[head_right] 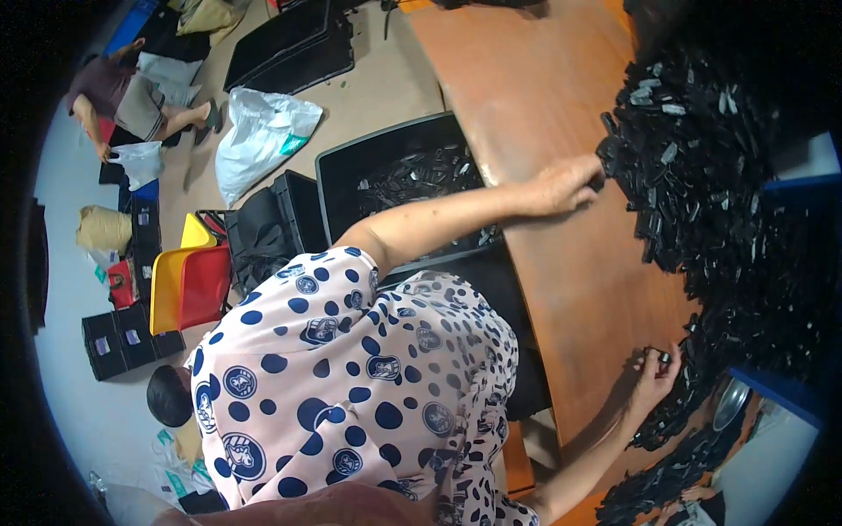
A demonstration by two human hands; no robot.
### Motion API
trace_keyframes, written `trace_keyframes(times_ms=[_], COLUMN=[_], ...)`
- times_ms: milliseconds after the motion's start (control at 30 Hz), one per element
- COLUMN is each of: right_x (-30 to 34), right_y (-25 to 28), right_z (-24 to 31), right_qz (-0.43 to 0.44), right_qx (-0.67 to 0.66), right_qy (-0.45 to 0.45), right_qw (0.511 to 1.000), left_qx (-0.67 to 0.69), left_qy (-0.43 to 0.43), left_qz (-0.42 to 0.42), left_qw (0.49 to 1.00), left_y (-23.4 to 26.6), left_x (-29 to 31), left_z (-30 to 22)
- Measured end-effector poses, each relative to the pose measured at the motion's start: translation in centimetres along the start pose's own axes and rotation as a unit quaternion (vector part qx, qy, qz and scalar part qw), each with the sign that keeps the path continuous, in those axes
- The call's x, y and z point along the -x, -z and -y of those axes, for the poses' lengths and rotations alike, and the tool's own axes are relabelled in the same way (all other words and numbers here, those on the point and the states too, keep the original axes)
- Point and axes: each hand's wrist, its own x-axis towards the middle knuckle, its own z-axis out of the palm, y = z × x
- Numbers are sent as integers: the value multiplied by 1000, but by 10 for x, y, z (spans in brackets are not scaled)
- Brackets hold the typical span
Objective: The person assembles plastic buckle components by fitting the individual pieces together by hand and placing the assembled buckles on the table.
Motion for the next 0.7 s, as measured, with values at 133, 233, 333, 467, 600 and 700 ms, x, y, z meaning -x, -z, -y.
trace_keyframes(times_ms=[133,233,333,467,600,700], right_x=[11,8,18,28,48,56], right_y=[-38,-35,-37,-32,-92,-98], right_z=[-5,-38,-24,-29,33,49], right_qz=[70,125,102,55,80,94], right_qx=[25,112,260,348,-169,-282], right_qy=[-26,71,107,230,-116,-116], right_qw=[997,983,954,907,976,948], left_qx=[12,-19,-18,10,161,279], left_qy=[17,41,11,-86,4,74], left_qz=[68,143,199,143,132,182], left_qw=[997,989,980,986,978,940], left_y=[-13,-12,-14,-27,-21,-23], left_x=[23,32,41,36,51,56], left_z=[-11,-20,-22,-20,-53,-91])
